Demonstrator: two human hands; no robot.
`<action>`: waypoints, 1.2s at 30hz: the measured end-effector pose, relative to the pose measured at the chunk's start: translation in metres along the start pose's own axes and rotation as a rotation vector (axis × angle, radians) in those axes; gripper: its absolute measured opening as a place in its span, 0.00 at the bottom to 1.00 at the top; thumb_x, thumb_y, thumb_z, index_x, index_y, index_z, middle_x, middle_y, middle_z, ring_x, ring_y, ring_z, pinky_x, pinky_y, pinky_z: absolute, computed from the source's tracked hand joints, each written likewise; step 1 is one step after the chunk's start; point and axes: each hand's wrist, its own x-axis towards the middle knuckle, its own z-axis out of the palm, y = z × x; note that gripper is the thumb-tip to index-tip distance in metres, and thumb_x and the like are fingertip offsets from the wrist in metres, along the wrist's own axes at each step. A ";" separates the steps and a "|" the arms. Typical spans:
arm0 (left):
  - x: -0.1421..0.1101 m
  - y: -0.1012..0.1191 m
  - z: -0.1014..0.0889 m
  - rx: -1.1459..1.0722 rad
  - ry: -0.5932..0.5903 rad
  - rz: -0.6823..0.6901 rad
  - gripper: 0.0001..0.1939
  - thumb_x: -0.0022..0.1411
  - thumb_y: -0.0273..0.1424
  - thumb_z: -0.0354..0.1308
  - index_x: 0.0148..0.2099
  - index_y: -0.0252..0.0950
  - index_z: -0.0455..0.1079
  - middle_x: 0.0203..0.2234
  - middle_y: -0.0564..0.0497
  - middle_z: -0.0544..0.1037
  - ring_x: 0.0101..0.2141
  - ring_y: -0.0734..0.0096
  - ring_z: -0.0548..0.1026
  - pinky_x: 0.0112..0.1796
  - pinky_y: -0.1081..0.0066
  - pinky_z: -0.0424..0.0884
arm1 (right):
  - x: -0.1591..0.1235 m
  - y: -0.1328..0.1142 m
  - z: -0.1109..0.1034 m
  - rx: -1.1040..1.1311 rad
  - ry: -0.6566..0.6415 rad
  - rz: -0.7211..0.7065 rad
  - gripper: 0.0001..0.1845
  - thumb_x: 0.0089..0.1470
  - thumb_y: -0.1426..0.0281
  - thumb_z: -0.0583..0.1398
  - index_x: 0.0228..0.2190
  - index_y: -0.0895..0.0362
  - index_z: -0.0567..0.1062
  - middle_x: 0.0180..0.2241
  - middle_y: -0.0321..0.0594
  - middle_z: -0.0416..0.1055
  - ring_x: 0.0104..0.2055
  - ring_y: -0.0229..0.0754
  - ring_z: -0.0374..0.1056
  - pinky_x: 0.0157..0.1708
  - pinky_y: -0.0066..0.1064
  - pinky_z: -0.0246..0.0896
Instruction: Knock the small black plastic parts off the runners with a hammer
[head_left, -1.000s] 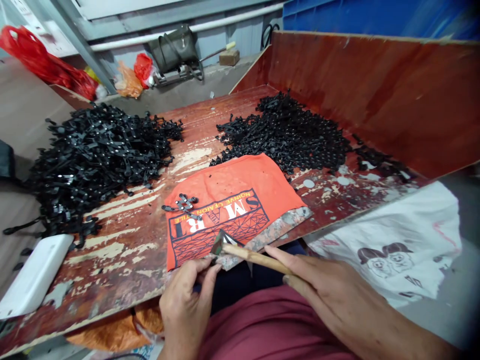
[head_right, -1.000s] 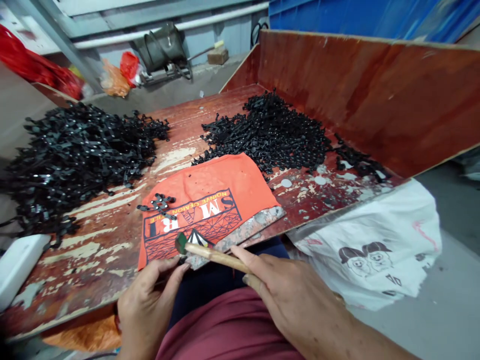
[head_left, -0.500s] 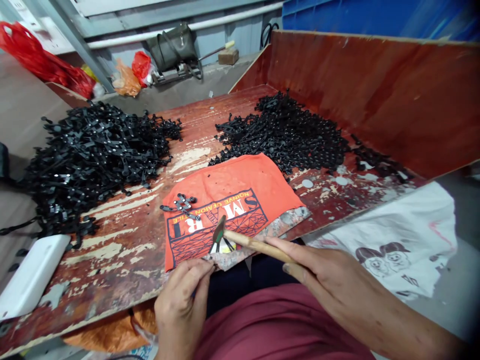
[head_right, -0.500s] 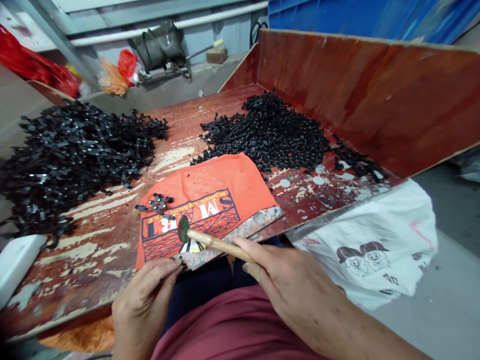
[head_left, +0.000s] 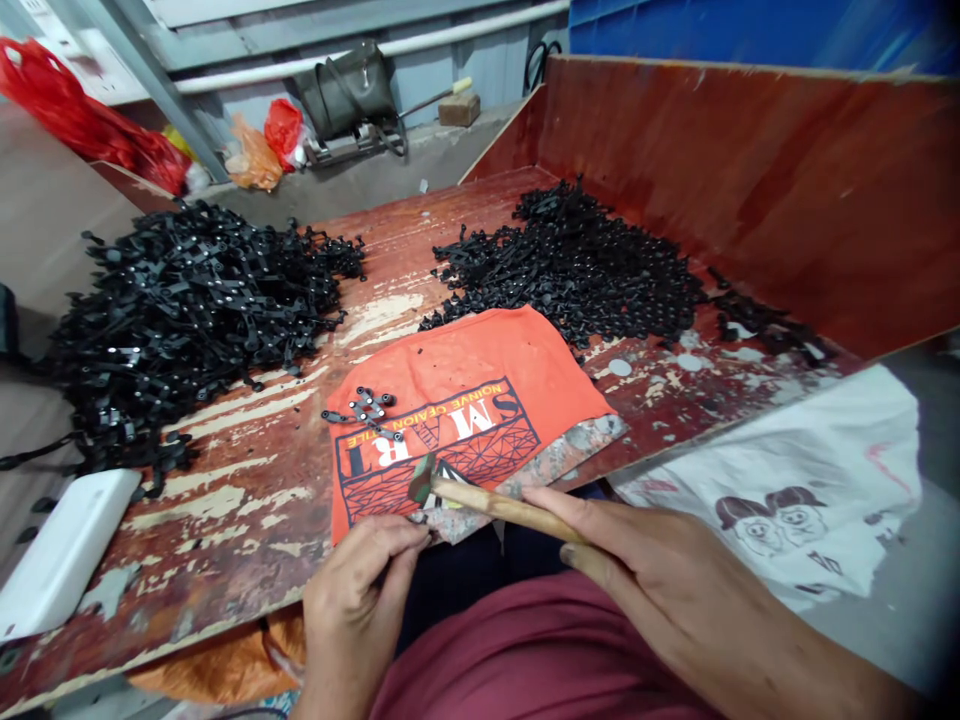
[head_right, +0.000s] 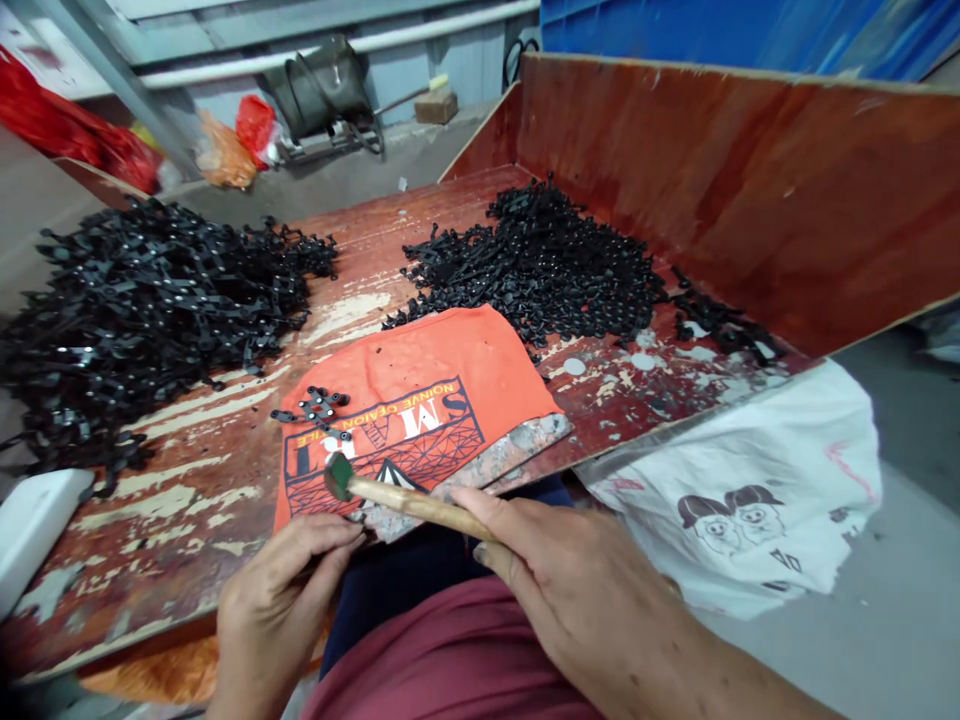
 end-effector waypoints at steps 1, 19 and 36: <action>-0.001 -0.001 0.000 -0.009 0.001 -0.010 0.06 0.62 0.24 0.61 0.37 0.40 0.76 0.30 0.54 0.81 0.30 0.77 0.80 0.34 0.81 0.74 | 0.000 0.000 0.001 0.001 -0.005 -0.001 0.27 0.67 0.69 0.50 0.64 0.40 0.59 0.50 0.34 0.77 0.46 0.44 0.76 0.42 0.36 0.71; 0.000 -0.004 -0.005 -0.042 -0.077 -0.322 0.04 0.60 0.33 0.63 0.32 0.41 0.77 0.24 0.56 0.82 0.23 0.73 0.79 0.27 0.79 0.73 | 0.003 -0.002 0.003 -0.023 -0.010 0.015 0.27 0.66 0.70 0.50 0.65 0.44 0.60 0.46 0.38 0.79 0.42 0.44 0.77 0.39 0.34 0.71; -0.005 0.016 0.013 0.120 0.040 -0.303 0.07 0.61 0.37 0.61 0.35 0.39 0.75 0.23 0.54 0.79 0.23 0.72 0.76 0.27 0.76 0.70 | 0.008 -0.006 0.012 -0.123 -0.048 0.048 0.28 0.62 0.73 0.55 0.62 0.45 0.65 0.38 0.37 0.81 0.34 0.47 0.78 0.31 0.34 0.66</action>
